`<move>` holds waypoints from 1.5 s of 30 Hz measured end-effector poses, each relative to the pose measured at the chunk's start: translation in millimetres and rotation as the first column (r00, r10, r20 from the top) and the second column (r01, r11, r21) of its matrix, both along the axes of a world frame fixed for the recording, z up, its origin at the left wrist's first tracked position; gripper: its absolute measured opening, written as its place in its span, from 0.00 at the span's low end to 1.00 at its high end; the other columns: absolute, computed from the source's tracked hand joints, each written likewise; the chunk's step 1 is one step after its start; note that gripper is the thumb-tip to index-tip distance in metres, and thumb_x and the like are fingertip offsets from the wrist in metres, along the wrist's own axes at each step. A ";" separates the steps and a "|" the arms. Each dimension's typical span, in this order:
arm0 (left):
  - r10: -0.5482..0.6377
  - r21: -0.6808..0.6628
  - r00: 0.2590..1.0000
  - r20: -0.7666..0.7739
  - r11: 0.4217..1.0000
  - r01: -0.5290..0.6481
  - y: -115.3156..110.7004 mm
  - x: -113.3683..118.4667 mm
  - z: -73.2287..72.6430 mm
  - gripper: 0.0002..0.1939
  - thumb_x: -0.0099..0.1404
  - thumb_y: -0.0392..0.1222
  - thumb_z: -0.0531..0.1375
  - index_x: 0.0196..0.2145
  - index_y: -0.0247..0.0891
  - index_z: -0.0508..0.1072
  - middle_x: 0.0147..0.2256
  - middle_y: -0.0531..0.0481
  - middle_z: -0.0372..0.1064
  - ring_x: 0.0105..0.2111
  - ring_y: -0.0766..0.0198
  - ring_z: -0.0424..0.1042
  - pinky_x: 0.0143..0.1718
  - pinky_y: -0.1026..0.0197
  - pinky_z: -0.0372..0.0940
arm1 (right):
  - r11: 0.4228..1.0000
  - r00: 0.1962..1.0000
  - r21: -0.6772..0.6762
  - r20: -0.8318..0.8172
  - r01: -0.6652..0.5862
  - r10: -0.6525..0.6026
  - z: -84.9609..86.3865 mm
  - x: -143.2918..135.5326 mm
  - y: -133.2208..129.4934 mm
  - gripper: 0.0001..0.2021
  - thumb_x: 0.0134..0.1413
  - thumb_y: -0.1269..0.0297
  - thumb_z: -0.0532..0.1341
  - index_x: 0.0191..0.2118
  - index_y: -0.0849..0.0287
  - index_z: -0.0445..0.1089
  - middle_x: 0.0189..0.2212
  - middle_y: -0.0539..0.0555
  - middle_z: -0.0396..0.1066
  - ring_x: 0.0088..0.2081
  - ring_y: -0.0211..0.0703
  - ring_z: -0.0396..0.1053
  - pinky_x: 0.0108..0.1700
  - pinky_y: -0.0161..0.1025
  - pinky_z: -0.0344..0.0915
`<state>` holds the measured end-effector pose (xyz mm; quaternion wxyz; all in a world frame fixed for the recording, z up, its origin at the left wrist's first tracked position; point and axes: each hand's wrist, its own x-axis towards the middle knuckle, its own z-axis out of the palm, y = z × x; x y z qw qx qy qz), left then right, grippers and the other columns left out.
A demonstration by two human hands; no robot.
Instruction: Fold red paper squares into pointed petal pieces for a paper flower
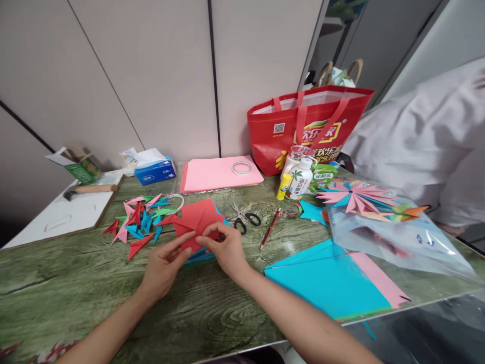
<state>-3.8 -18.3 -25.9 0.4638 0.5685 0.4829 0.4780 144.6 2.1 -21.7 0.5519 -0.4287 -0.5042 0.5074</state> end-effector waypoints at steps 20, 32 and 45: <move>0.098 -0.059 0.991 0.093 0.994 -0.092 5.4 -2.3 2.7 0.22 0.49 0.40 0.63 0.44 0.34 0.72 0.34 0.45 0.76 0.30 0.60 0.73 0.31 0.62 0.68 | 0.999 0.998 0.012 -0.042 -0.049 0.049 -5.0 2.5 6.6 0.07 0.35 0.71 0.60 0.27 0.60 0.64 0.21 0.47 0.64 0.24 0.36 0.67 0.28 0.34 0.69; 0.112 -0.084 0.983 0.147 0.991 -0.101 9.5 -3.5 9.8 0.24 0.46 0.33 0.63 0.43 0.32 0.72 0.30 0.48 0.75 0.28 0.65 0.71 0.28 0.67 0.65 | 0.999 0.998 -0.002 -0.053 -0.041 0.041 -4.0 5.6 9.8 0.06 0.41 0.69 0.55 0.26 0.59 0.68 0.26 0.50 0.68 0.30 0.40 0.68 0.34 0.39 0.70; -0.011 -0.108 0.976 0.217 0.994 0.035 8.6 -5.5 12.9 0.23 0.47 0.30 0.58 0.43 0.34 0.71 0.40 0.43 0.72 0.38 0.57 0.71 0.35 0.61 0.67 | 0.988 0.992 0.125 0.085 0.087 -0.098 -6.8 12.5 15.6 0.04 0.42 0.66 0.59 0.28 0.60 0.66 0.26 0.50 0.67 0.29 0.38 0.65 0.32 0.34 0.61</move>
